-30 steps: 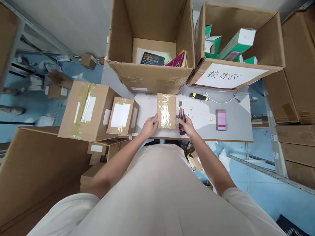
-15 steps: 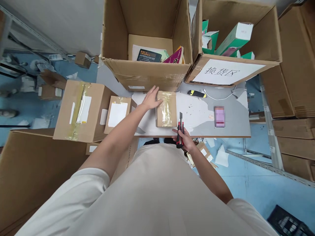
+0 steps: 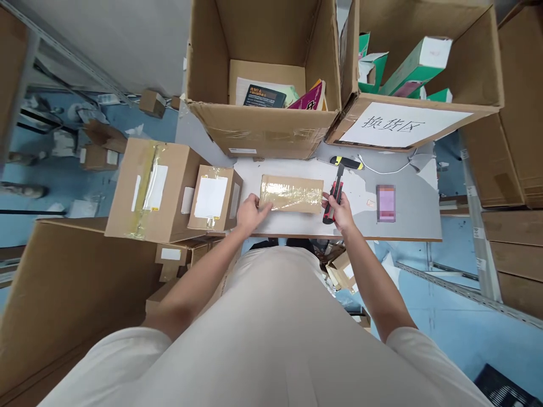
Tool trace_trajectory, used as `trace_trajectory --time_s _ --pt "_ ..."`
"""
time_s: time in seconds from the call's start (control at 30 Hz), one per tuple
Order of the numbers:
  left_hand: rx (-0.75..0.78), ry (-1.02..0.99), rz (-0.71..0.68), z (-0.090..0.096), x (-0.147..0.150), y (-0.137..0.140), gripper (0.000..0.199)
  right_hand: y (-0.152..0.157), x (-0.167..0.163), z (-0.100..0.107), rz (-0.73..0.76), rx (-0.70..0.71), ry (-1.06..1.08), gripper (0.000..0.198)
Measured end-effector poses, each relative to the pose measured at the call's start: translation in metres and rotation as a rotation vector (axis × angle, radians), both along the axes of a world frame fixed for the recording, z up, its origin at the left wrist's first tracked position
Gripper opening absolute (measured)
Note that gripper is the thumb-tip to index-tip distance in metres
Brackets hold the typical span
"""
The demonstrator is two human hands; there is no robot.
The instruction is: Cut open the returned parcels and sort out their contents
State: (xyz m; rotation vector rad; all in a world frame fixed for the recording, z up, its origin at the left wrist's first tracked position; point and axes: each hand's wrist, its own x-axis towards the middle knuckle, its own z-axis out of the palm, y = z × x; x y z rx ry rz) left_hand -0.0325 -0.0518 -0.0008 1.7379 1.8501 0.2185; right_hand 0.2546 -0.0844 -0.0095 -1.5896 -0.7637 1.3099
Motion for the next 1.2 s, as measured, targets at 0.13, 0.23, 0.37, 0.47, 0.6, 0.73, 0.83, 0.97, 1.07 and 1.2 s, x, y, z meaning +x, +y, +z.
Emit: trace_trajectory --time_s 0.13,0.23,0.37,0.47,0.6,0.73,0.83,0.97,1.07,1.2 --pt "0.202 0.029 -0.159 0.007 0.003 0.005 0.081 0.013 0.005 0.001 0.050 0.013 -0.042 0.050" --pt "0.206 0.062 -0.582 0.012 0.014 0.039 0.096 0.003 0.013 0.004 0.067 -0.041 -0.110 0.051" --pt "0.121 0.124 -0.752 0.011 0.029 0.067 0.109 -0.020 0.026 0.010 0.217 -0.149 -0.168 0.060" --pt "0.162 0.141 -0.704 0.007 0.034 0.066 0.120 -0.028 0.025 0.011 0.244 -0.171 -0.116 0.070" --pt "0.213 0.132 -0.662 0.003 0.034 0.059 0.122 -0.023 0.018 0.010 0.237 -0.181 -0.088 0.074" --pt "0.215 0.123 -0.643 0.003 0.034 0.058 0.123 -0.021 0.025 0.013 0.288 -0.185 -0.035 0.077" --pt "0.215 0.110 -0.653 0.002 0.034 0.059 0.123 -0.019 0.037 0.018 0.337 -0.216 -0.037 0.078" --pt "0.221 0.080 -0.654 -0.001 0.033 0.060 0.123 -0.006 0.048 0.024 0.411 -0.231 -0.071 0.071" --pt "0.214 0.072 -0.621 -0.002 0.035 0.060 0.120 0.006 0.052 0.027 0.450 -0.236 -0.066 0.068" --pt "0.225 0.078 -0.574 -0.002 0.039 0.058 0.118 0.014 0.058 0.034 0.522 -0.280 -0.113 0.066"
